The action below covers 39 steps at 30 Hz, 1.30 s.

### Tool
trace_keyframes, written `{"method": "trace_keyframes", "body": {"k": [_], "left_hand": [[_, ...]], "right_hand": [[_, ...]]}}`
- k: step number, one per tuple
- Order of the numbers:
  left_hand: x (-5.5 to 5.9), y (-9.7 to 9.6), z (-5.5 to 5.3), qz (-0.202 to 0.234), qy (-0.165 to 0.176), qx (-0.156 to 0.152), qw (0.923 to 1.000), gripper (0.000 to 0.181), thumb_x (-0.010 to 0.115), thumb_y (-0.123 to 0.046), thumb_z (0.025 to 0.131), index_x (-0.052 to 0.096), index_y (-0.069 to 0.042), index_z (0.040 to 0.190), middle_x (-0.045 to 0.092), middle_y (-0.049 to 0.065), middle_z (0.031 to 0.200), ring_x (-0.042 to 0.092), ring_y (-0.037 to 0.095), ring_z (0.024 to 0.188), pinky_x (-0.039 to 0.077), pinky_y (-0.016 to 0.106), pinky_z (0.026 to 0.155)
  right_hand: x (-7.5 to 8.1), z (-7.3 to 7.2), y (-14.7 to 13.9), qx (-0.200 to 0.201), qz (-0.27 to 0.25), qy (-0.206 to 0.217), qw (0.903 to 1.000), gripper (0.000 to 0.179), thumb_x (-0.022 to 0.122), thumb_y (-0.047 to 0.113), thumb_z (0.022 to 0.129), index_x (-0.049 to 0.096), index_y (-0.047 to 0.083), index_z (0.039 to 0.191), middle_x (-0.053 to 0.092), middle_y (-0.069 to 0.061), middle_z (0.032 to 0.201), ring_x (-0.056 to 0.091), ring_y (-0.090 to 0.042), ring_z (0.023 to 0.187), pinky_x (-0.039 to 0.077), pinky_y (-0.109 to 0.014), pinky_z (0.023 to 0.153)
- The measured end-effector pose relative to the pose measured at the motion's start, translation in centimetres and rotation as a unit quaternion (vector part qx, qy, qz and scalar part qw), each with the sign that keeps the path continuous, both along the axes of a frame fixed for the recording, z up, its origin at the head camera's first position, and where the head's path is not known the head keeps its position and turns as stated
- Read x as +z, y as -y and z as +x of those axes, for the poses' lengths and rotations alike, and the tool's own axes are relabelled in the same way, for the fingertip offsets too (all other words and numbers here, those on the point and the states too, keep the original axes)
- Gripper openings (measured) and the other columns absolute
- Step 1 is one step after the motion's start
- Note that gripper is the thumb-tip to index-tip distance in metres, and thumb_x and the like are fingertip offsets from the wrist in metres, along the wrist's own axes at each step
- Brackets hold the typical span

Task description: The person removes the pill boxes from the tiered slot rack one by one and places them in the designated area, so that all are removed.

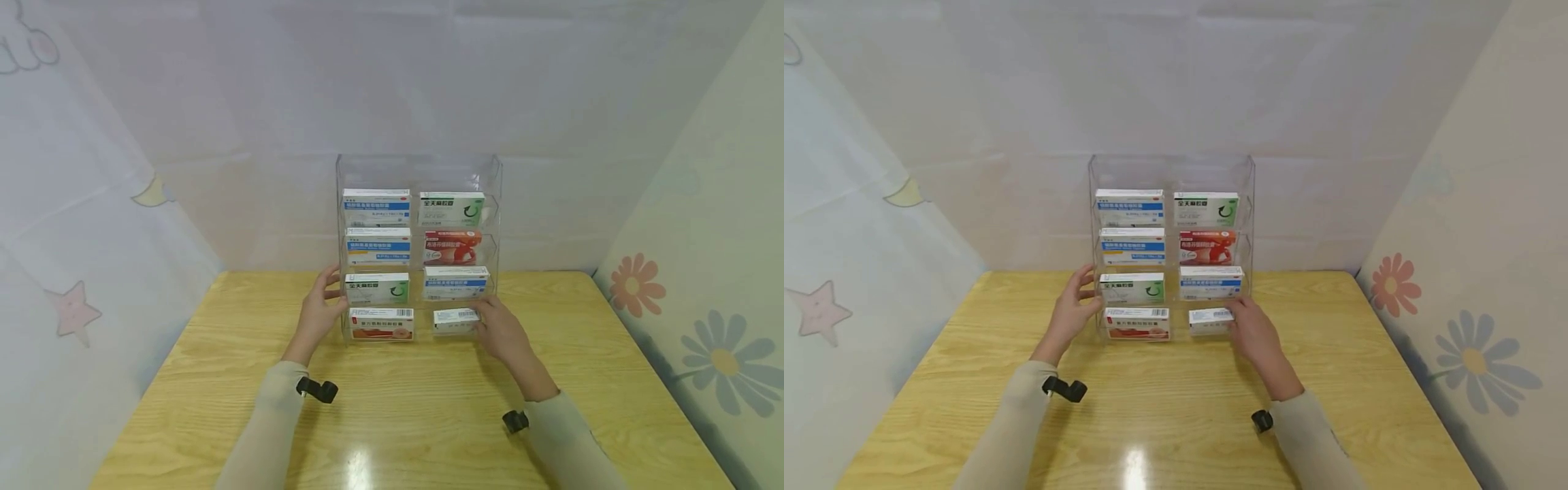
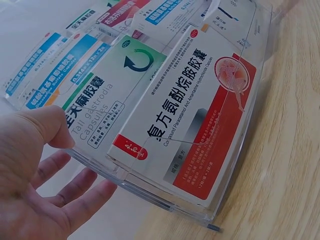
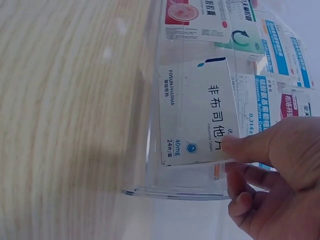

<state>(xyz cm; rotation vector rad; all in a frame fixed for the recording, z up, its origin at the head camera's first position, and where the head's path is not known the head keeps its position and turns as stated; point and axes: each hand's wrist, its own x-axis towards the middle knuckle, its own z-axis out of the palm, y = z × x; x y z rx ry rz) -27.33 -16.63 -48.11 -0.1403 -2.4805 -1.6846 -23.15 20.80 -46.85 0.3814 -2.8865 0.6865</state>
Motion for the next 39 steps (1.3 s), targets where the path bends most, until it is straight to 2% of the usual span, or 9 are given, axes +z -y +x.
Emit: {"method": "trace_keyframes", "body": {"k": [5,7,14,21,26,32,34,39], "left_hand": [[0.0,-0.1,-0.1,-0.004,-0.001,-0.003,1.0000,0.076,0.063,-0.006,0.091,0.034,-0.032,0.157,0.048,0.010,0.150,0.058,0.035,0.124,0.058,0.047,0.086],[-0.1,-0.2,-0.2,-0.004,-0.003,-0.003,1.0000,0.077,0.063,-0.006,0.090,0.034,-0.031,0.157,0.048,0.011,0.150,0.058,0.035,0.123,0.058,0.047,0.087],[-0.1,-0.4,-0.1,-0.006,-0.005,-0.005,1.0000,0.076,0.062,-0.006,0.091,0.034,-0.030,0.157,0.048,0.012,0.150,0.058,0.036,0.123,0.057,0.047,0.087],[-0.1,-0.5,0.0,-0.005,0.000,-0.009,0.9999,0.077,0.062,-0.006,0.091,0.033,-0.030,0.157,0.047,0.012,0.151,0.057,0.036,0.124,0.057,0.049,0.089],[0.0,-0.4,0.1,-0.004,0.015,-0.007,0.9999,0.078,0.062,-0.006,0.092,0.031,-0.033,0.158,0.045,0.009,0.153,0.056,0.034,0.125,0.056,0.050,0.090],[0.3,-0.3,0.2,0.001,0.014,-0.009,0.9999,0.078,0.062,-0.006,0.092,0.031,-0.034,0.158,0.043,0.010,0.155,0.055,0.035,0.126,0.056,0.049,0.089],[0.3,-0.2,0.3,0.003,0.014,-0.009,0.9999,0.078,0.061,-0.006,0.092,0.031,-0.034,0.158,0.043,0.010,0.155,0.055,0.035,0.126,0.056,0.049,0.089],[0.3,-0.2,0.3,0.002,0.015,-0.014,0.9998,0.078,0.060,-0.006,0.094,0.029,-0.035,0.159,0.041,0.009,0.156,0.054,0.035,0.128,0.056,0.050,0.090]], "right_hand": [[0.3,-0.2,-0.7,0.009,-0.045,0.023,0.9987,0.042,0.066,0.010,0.097,0.059,0.001,0.137,0.058,-0.022,0.135,0.064,-0.032,0.102,0.056,-0.048,0.084],[0.5,-0.2,-1.1,0.014,-0.067,0.026,0.9973,0.041,0.065,0.010,0.098,0.059,0.001,0.138,0.060,-0.021,0.131,0.064,-0.031,0.101,0.057,-0.046,0.081],[1.7,0.3,-2.0,0.049,-0.165,0.032,0.9845,0.040,0.063,0.007,0.098,0.058,0.003,0.138,0.059,-0.021,0.130,0.062,-0.038,0.117,0.056,-0.049,0.094],[1.7,0.7,-3.2,0.069,-0.225,0.058,0.9703,0.041,0.060,0.008,0.101,0.056,0.003,0.141,0.055,-0.020,0.136,0.059,-0.040,0.123,0.052,-0.053,0.100],[1.4,0.9,-4.5,0.071,-0.273,0.101,0.9541,0.042,0.057,0.017,0.104,0.054,0.009,0.145,0.055,-0.014,0.137,0.058,-0.036,0.122,0.052,-0.053,0.099],[1.1,0.9,-6.1,0.081,-0.350,0.155,0.9204,0.048,0.058,0.022,0.103,0.049,0.003,0.147,0.051,-0.021,0.142,0.061,-0.035,0.119,0.055,-0.052,0.097],[0.9,0.9,-6.6,0.078,-0.361,0.167,0.9141,0.051,0.060,0.024,0.102,0.049,0.002,0.147,0.049,-0.022,0.142,0.062,-0.034,0.118,0.054,-0.053,0.097],[0.6,1.1,-7.8,0.067,-0.373,0.189,0.9059,0.054,0.063,0.027,0.101,0.049,0.002,0.147,0.050,-0.022,0.140,0.063,-0.028,0.113,0.053,-0.057,0.097]]}}
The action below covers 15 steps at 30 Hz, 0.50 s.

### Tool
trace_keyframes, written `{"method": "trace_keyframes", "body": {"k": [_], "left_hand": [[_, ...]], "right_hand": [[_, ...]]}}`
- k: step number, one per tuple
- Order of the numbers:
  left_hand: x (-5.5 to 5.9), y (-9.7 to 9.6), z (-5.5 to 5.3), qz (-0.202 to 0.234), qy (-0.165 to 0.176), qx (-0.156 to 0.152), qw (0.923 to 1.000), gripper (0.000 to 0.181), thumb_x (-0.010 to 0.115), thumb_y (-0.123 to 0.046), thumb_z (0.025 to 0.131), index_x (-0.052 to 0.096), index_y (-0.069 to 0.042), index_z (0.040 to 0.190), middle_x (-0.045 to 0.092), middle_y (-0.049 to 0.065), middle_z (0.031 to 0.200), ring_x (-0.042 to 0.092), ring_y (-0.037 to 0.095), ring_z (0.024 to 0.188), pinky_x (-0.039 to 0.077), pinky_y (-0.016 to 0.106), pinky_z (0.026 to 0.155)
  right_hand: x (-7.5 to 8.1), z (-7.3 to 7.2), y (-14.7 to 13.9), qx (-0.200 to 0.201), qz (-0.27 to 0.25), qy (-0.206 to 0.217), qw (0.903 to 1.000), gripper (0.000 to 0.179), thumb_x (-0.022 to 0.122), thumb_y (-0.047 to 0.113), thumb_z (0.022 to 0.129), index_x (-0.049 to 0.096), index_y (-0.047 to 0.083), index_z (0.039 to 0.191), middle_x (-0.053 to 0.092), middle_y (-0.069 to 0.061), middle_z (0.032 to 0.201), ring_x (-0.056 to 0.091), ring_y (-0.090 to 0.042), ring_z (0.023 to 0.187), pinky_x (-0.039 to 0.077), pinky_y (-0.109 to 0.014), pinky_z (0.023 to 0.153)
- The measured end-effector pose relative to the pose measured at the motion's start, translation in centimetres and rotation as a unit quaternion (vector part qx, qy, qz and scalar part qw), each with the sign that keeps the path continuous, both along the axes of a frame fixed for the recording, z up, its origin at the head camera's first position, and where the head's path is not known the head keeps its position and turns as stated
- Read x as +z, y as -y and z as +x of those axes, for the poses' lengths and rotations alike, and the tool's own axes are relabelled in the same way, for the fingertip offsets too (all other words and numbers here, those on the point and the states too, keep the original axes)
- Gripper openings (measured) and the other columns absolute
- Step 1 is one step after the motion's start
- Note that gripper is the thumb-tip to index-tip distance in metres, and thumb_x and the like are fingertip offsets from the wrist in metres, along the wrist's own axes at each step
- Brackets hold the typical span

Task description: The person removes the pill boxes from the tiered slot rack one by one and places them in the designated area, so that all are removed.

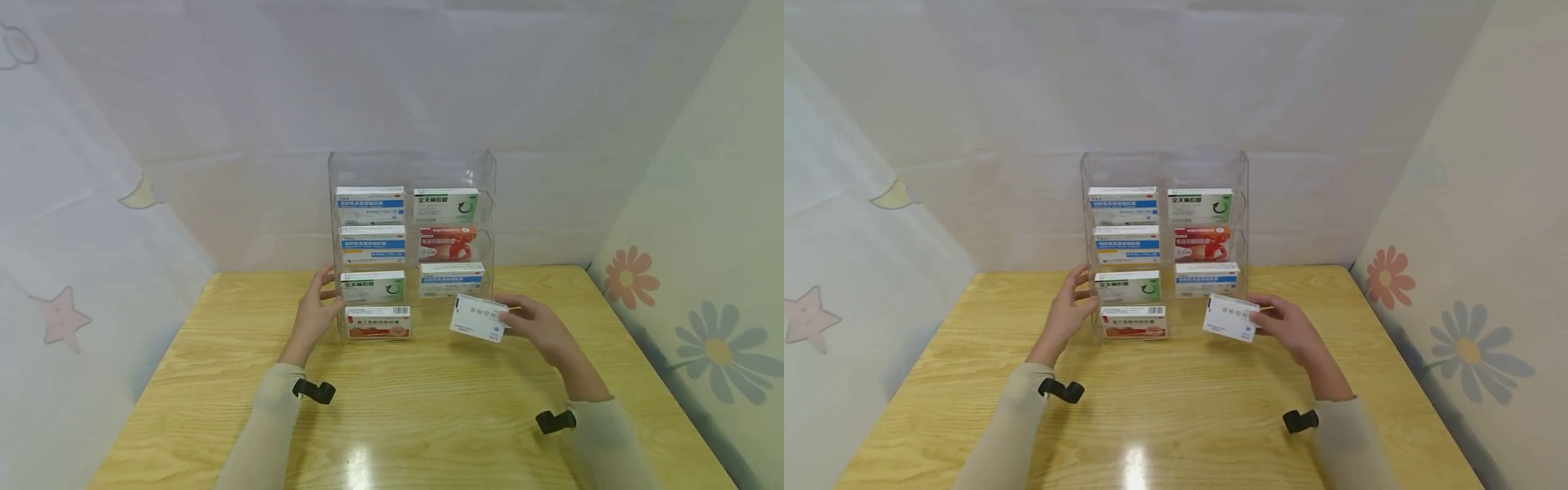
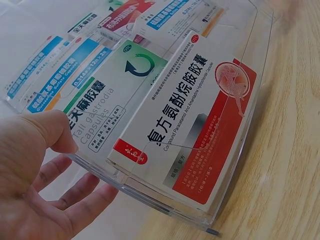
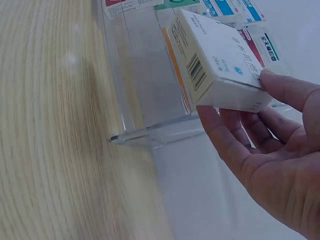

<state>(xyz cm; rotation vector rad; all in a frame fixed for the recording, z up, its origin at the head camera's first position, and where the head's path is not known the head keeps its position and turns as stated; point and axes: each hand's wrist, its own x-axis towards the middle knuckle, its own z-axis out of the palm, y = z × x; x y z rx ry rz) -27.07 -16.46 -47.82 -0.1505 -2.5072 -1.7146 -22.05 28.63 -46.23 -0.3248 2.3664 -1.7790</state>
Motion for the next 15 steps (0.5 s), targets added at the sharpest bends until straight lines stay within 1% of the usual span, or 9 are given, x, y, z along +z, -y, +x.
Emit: {"method": "trace_keyframes", "body": {"k": [4,7,15], "left_hand": [[0.0,0.0,-0.1,-0.002,-0.003,-0.003,1.0000,0.077,0.060,-0.007,0.094,0.029,-0.036,0.159,0.042,0.009,0.156,0.053,0.035,0.128,0.056,0.050,0.090],[0.0,0.0,-0.1,-0.002,-0.003,-0.001,1.0000,0.078,0.060,-0.007,0.093,0.030,-0.036,0.158,0.042,0.009,0.156,0.054,0.035,0.127,0.056,0.049,0.090],[0.1,0.0,0.1,0.000,0.004,0.000,1.0000,0.079,0.060,-0.006,0.093,0.029,-0.035,0.159,0.041,0.009,0.157,0.054,0.035,0.128,0.056,0.045,0.088]], "right_hand": [[-0.2,0.2,-1.1,0.003,-0.005,0.017,0.9998,0.054,0.062,0.024,0.101,0.047,-0.003,0.145,0.052,-0.025,0.138,0.064,-0.026,0.110,0.054,-0.056,0.096],[-0.3,0.3,-1.9,0.009,-0.002,0.033,0.9994,0.055,0.062,0.024,0.102,0.045,-0.005,0.145,0.051,-0.027,0.138,0.064,-0.026,0.111,0.054,-0.057,0.095],[-0.2,0.7,-3.5,0.017,0.011,0.067,0.9975,0.058,0.064,0.024,0.100,0.044,-0.003,0.147,0.050,-0.028,0.140,0.063,-0.029,0.113,0.054,-0.055,0.096]]}}
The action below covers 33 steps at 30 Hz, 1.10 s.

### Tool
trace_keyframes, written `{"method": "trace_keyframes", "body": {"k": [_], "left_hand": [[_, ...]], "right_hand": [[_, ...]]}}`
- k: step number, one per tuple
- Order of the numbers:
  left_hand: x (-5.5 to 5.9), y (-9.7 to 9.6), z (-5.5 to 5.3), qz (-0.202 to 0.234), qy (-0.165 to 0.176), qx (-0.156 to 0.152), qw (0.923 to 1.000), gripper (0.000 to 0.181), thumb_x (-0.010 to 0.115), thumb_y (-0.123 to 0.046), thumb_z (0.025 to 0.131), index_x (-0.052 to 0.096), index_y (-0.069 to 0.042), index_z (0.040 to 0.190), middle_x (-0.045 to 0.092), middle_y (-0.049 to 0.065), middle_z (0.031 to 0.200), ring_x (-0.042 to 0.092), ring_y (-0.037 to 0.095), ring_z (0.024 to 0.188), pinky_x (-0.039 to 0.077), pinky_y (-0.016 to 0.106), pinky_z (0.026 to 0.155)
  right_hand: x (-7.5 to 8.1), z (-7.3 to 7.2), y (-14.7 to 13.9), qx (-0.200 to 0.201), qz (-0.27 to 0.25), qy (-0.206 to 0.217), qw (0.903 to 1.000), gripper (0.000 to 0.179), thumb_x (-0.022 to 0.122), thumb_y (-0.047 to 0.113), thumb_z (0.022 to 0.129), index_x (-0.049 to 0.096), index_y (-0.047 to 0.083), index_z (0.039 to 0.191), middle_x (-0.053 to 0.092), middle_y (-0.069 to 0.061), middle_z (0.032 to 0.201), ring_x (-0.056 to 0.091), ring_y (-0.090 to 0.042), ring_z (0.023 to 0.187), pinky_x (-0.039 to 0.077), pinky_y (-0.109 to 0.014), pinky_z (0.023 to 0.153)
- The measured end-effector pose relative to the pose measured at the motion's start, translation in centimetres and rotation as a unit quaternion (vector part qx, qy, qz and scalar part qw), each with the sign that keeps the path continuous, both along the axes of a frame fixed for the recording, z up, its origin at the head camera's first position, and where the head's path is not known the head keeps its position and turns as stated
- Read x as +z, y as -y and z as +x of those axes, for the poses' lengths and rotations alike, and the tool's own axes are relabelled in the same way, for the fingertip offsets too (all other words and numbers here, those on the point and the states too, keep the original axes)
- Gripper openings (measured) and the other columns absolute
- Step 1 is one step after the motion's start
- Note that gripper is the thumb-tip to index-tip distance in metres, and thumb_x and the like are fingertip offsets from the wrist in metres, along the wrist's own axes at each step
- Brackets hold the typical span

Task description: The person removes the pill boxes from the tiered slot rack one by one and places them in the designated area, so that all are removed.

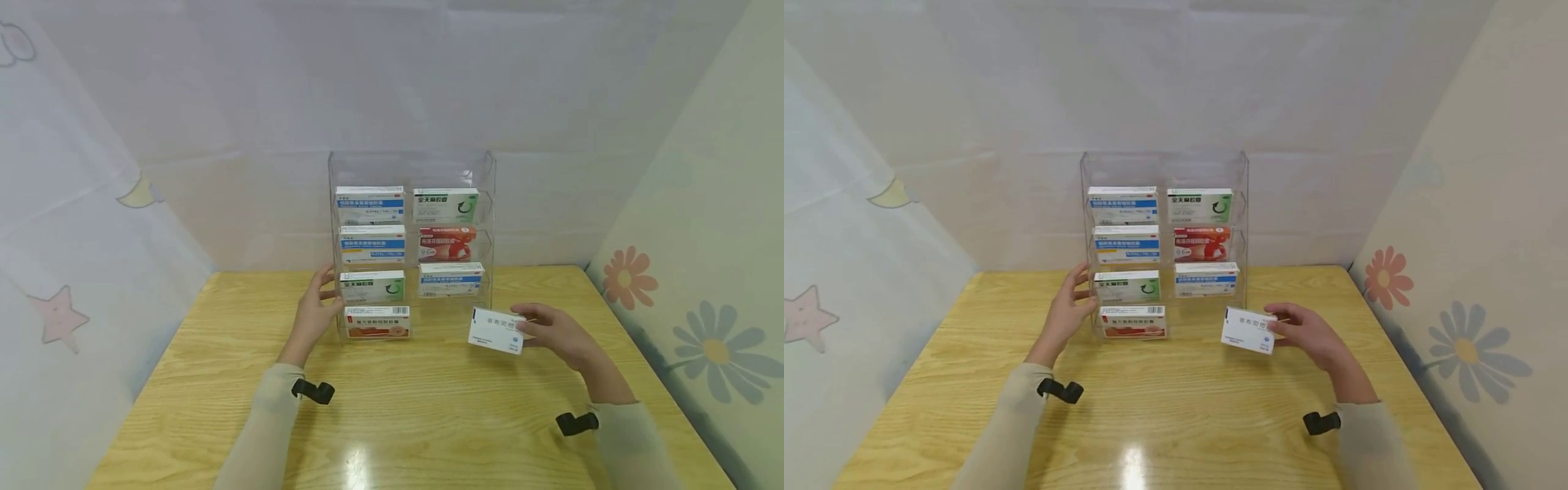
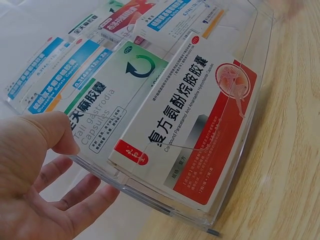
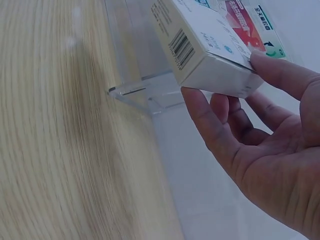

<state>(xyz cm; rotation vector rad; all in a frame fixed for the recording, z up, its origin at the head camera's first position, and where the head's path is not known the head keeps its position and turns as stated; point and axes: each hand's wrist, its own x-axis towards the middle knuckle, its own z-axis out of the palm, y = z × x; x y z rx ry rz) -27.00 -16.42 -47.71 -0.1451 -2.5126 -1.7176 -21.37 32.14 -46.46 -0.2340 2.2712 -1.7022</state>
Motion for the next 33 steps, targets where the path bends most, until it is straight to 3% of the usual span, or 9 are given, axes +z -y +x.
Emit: {"method": "trace_keyframes", "body": {"k": [9,25,33], "left_hand": [[-0.2,0.1,0.0,0.007,-0.001,-0.004,1.0000,0.079,0.060,-0.006,0.093,0.029,-0.036,0.159,0.040,0.009,0.157,0.053,0.034,0.128,0.056,0.043,0.086],[0.0,0.0,0.1,0.000,-0.009,-0.001,1.0000,0.081,0.060,-0.004,0.091,0.029,-0.036,0.159,0.040,0.011,0.157,0.054,0.036,0.127,0.056,0.048,0.089],[-0.2,0.0,0.0,0.000,-0.004,-0.001,1.0000,0.082,0.061,-0.004,0.091,0.028,-0.037,0.159,0.040,0.010,0.157,0.053,0.036,0.127,0.055,0.051,0.092]], "right_hand": [[-0.4,0.1,-1.7,0.010,0.000,0.020,0.9997,0.056,0.065,0.020,0.099,0.044,-0.008,0.143,0.051,-0.028,0.136,0.063,-0.029,0.111,0.059,-0.043,0.089],[-0.9,0.1,-4.9,0.011,-0.008,0.048,0.9987,0.057,0.064,0.014,0.099,0.041,-0.013,0.144,0.057,-0.015,0.130,0.064,-0.021,0.108,0.059,-0.041,0.089],[-1.7,-0.7,-5.9,0.001,0.012,0.060,0.9981,0.061,0.061,0.021,0.102,0.038,-0.012,0.147,0.055,-0.021,0.135,0.064,-0.020,0.108,0.058,-0.044,0.091]]}}
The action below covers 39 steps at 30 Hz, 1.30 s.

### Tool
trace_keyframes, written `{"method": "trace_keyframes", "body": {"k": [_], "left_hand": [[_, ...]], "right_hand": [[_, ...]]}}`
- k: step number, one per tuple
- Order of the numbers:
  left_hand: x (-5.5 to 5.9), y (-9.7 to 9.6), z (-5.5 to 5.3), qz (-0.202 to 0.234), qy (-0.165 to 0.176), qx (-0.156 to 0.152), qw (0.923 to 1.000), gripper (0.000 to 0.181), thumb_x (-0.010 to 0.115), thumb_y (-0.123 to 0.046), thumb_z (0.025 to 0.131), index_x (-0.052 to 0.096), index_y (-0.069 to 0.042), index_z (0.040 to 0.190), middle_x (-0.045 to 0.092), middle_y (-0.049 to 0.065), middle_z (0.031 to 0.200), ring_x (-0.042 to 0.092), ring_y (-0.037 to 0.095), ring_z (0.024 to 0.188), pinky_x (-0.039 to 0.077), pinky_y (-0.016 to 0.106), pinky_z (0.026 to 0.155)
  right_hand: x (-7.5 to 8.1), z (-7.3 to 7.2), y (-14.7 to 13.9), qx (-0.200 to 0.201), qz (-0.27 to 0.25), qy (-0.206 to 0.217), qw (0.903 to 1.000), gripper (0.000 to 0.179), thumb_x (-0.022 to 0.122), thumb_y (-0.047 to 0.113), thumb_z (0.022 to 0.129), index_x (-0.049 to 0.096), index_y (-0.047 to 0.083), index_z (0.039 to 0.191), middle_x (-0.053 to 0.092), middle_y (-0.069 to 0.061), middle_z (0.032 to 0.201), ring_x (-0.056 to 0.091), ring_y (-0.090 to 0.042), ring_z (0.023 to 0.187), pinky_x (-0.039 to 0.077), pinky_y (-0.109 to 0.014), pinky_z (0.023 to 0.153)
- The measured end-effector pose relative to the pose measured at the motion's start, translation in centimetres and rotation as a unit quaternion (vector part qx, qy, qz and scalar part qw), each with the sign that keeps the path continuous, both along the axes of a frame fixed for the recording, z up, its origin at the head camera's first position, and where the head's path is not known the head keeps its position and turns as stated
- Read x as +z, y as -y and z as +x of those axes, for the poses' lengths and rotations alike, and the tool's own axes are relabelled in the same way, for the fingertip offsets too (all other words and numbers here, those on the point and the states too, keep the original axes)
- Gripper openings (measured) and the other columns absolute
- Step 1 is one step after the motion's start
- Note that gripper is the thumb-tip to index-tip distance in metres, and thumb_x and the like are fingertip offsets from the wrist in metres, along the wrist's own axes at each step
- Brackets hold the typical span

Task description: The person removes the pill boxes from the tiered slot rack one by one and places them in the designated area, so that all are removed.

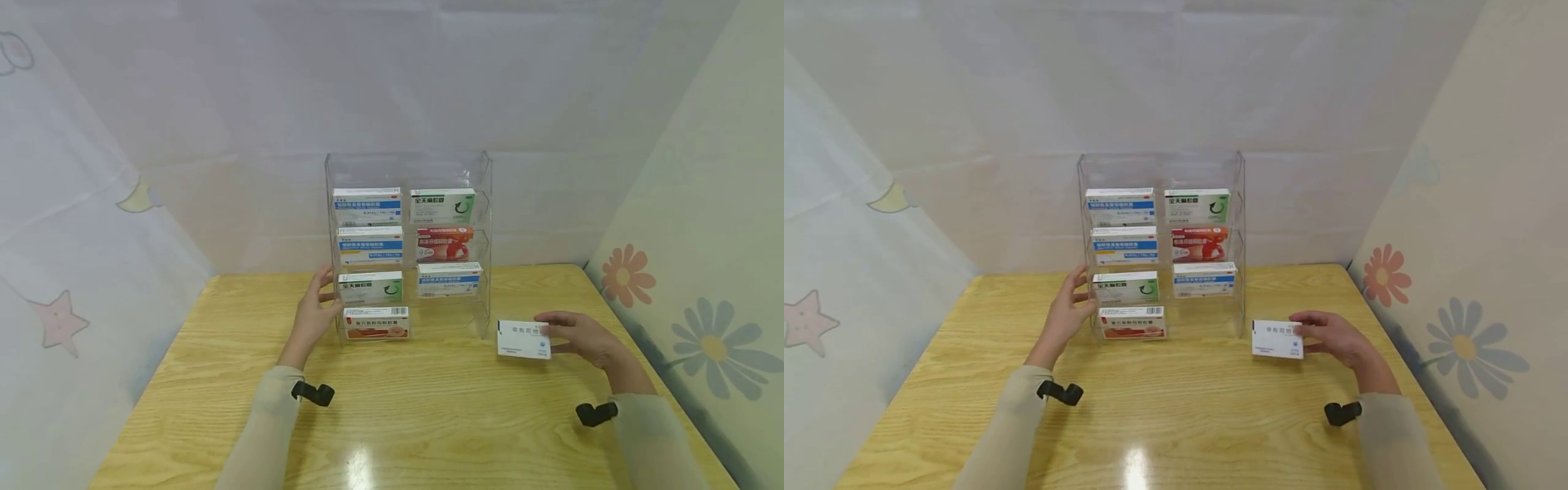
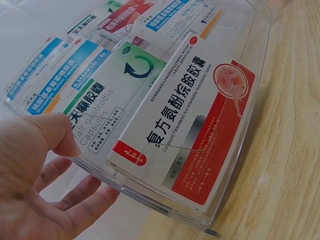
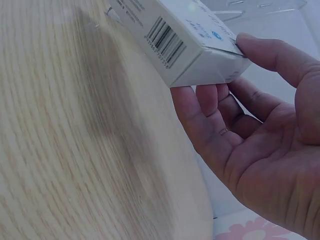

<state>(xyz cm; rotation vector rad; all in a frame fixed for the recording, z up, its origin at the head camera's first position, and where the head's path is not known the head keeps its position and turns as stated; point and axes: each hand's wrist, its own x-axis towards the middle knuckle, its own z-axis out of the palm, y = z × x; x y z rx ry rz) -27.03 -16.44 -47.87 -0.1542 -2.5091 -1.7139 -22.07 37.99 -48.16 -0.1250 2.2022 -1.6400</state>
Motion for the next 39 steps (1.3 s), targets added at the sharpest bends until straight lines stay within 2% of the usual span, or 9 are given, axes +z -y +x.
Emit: {"method": "trace_keyframes", "body": {"k": [6,10,15,21,33,39], "left_hand": [[0.0,0.0,0.1,0.000,0.000,-0.001,1.0000,0.083,0.061,-0.005,0.091,0.028,-0.037,0.159,0.039,0.010,0.157,0.053,0.036,0.127,0.054,0.051,0.092],[0.0,0.0,0.1,-0.004,0.000,0.001,1.0000,0.082,0.062,-0.006,0.092,0.027,-0.037,0.159,0.039,0.009,0.158,0.053,0.035,0.127,0.055,0.051,0.092],[-0.1,0.0,0.1,-0.004,-0.004,-0.001,1.0000,0.082,0.062,-0.006,0.092,0.027,-0.036,0.160,0.038,0.011,0.158,0.053,0.036,0.127,0.055,0.052,0.093],[-0.1,-0.1,0.2,-0.008,-0.001,0.001,1.0000,0.082,0.062,-0.006,0.092,0.026,-0.033,0.160,0.038,0.011,0.159,0.053,0.036,0.127,0.054,0.052,0.093],[-0.1,-0.1,0.2,-0.009,0.000,0.001,1.0000,0.081,0.063,-0.007,0.093,0.026,-0.031,0.161,0.038,0.011,0.158,0.053,0.036,0.127,0.055,0.052,0.092],[-0.1,-0.1,0.2,-0.007,-0.003,0.000,1.0000,0.084,0.062,-0.004,0.091,0.026,-0.037,0.160,0.039,0.009,0.158,0.054,0.036,0.126,0.057,0.047,0.088]], "right_hand": [[-0.8,-1.0,0.0,-0.026,0.040,0.009,0.9988,0.065,0.062,0.032,0.101,0.040,-0.007,0.149,0.053,-0.024,0.138,0.063,-0.020,0.108,0.058,-0.040,0.091],[-1.3,-1.6,0.2,-0.047,0.060,0.014,0.9970,0.066,0.064,0.038,0.099,0.045,-0.004,0.146,0.056,-0.021,0.136,0.062,-0.019,0.107,0.058,-0.039,0.091],[-2.1,-2.2,0.2,-0.065,0.060,0.022,0.9958,0.067,0.063,0.039,0.100,0.045,-0.003,0.148,0.059,-0.016,0.131,0.063,-0.017,0.104,0.058,-0.037,0.088],[-2.6,-2.6,0.0,-0.085,0.064,0.026,0.9940,0.069,0.061,0.043,0.100,0.043,-0.002,0.149,0.056,-0.017,0.137,0.062,-0.013,0.104,0.057,-0.032,0.086],[-3.4,-2.5,0.4,-0.098,0.075,0.026,0.9920,0.068,0.058,0.041,0.102,0.040,-0.004,0.150,0.052,-0.024,0.141,0.061,-0.017,0.105,0.055,-0.032,0.088],[-3.9,-2.6,0.2,-0.093,0.093,0.016,0.9913,0.070,0.057,0.041,0.102,0.038,-0.004,0.151,0.050,-0.027,0.142,0.063,-0.020,0.109,0.056,-0.035,0.090]]}}
